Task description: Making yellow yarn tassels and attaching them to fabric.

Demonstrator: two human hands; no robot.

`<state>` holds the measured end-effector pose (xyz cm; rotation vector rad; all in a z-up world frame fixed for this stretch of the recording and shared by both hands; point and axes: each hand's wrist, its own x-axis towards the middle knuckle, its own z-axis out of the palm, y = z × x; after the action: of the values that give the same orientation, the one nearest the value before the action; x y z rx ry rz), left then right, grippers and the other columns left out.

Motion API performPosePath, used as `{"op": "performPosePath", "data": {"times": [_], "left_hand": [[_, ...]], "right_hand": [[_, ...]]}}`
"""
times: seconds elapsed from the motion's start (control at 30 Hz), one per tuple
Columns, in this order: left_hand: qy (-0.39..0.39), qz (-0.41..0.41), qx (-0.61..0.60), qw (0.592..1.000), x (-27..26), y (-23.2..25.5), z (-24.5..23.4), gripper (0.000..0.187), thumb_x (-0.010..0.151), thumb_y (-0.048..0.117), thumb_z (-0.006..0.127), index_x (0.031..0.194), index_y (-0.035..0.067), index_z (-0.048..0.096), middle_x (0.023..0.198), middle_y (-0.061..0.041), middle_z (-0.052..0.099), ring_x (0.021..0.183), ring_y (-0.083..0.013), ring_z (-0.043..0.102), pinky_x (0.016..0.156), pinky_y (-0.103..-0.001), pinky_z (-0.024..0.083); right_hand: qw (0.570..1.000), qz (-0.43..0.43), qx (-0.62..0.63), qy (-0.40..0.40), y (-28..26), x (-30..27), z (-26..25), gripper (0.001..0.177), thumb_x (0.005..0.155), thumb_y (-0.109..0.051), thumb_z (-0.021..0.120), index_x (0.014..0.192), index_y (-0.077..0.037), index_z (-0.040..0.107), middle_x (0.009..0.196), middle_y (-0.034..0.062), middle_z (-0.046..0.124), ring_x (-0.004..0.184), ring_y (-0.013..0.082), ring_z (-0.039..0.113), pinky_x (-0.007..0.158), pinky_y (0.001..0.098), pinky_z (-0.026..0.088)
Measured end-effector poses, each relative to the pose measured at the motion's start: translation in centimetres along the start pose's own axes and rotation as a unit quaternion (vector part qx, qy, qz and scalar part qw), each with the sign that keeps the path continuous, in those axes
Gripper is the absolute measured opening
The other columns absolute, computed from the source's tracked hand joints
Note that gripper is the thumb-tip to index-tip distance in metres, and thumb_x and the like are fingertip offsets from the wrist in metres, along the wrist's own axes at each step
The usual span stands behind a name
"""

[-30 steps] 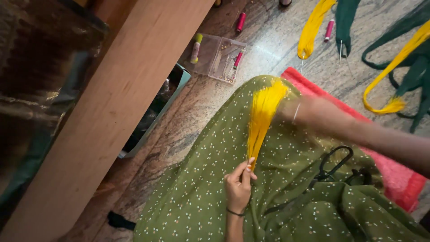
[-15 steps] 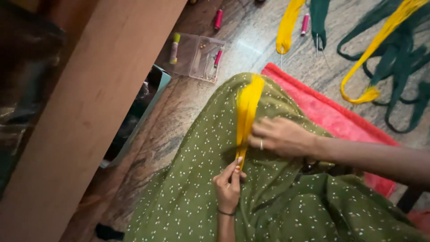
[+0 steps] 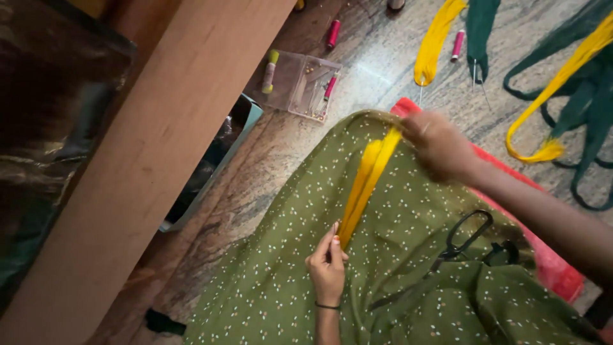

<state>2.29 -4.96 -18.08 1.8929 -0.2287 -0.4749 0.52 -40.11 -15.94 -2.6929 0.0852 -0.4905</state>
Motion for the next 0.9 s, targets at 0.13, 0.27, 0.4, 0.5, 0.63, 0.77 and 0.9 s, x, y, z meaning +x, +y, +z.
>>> {"op": "performPosePath", "data": {"times": [0.13,0.27,0.4,0.5,0.63,0.77,0.9], "left_hand": [[0.002,-0.012,0.032,0.999,0.3,0.3,0.1,0.035,0.096,0.01,0.059,0.129,0.009,0.072,0.091,-0.009,0.082,0.057,-0.01,0.07,0.055,-0.028,0.057],[0.007,0.006,0.04,0.999,0.7,0.2,0.4,0.034,0.096,0.01,0.06,0.128,0.008,0.072,0.098,-0.01,0.082,0.059,-0.0113,0.073,0.056,-0.028,0.058],[-0.002,-0.002,0.038,0.999,0.3,0.2,0.2,0.035,0.098,0.01,0.058,0.13,0.009,0.071,0.097,-0.013,0.082,0.059,-0.0128,0.074,0.058,-0.029,0.059],[0.001,0.015,0.031,0.999,0.4,0.4,0.1,0.035,0.098,0.01,0.057,0.13,0.008,0.07,0.099,-0.014,0.081,0.059,-0.0136,0.074,0.057,-0.03,0.06],[0.004,0.019,0.06,0.998,0.5,0.7,0.3,0.037,0.099,0.012,0.058,0.135,0.01,0.067,0.08,-0.014,0.076,0.055,-0.0156,0.072,0.054,-0.031,0.057],[0.018,-0.008,0.084,0.996,0.1,1.2,0.1,0.044,0.098,0.014,0.058,0.142,0.011,0.061,0.059,-0.013,0.07,0.051,-0.0162,0.07,0.052,-0.031,0.054],[-0.009,-0.022,0.004,1.0,2.8,4.3,1.4,0.038,0.098,0.018,0.061,0.135,0.009,0.064,0.066,-0.006,0.073,0.054,-0.0116,0.068,0.052,-0.029,0.053]], "right_hand": [[0.991,0.12,0.012,0.051,-1.8,1.2,-1.2,0.023,0.097,-0.01,0.064,0.118,-0.002,0.061,0.092,0.0179,0.059,0.085,0.0388,0.059,0.075,0.0487,0.049],[0.997,-0.07,0.008,0.013,-1.1,0.5,-0.7,0.036,0.083,-0.008,0.062,0.119,-0.002,0.061,0.085,0.018,0.058,0.079,0.039,0.059,0.072,0.0471,0.051],[0.997,0.072,-0.004,0.033,2.3,-0.9,1.1,0.021,0.098,-0.004,0.06,0.118,-0.009,0.06,0.094,0.0144,0.06,0.089,0.0338,0.062,0.079,0.0449,0.053],[0.994,-0.068,-0.09,-0.004,-0.4,-1.3,-0.8,0.027,0.087,-0.004,0.062,0.114,-0.007,0.062,0.095,0.0129,0.063,0.089,0.0308,0.064,0.077,0.0421,0.054],[0.941,-0.326,-0.084,-0.019,-4.3,0.5,-4.7,0.029,0.075,-0.005,0.063,0.102,-0.015,0.067,0.082,0.007,0.065,0.082,0.0249,0.068,0.07,0.0343,0.053],[0.995,-0.024,-0.1,0.008,0.6,-0.9,-3.2,0.009,0.103,-0.018,0.07,0.096,-0.012,0.069,0.08,0.0079,0.065,0.076,0.0261,0.064,0.068,0.0399,0.052],[0.949,0.274,0.129,0.084,3.7,-1.9,-3.5,0.012,0.11,-0.013,0.062,0.116,-0.002,0.063,0.091,0.0121,0.069,0.074,0.0219,0.065,0.064,0.0345,0.051]]}}
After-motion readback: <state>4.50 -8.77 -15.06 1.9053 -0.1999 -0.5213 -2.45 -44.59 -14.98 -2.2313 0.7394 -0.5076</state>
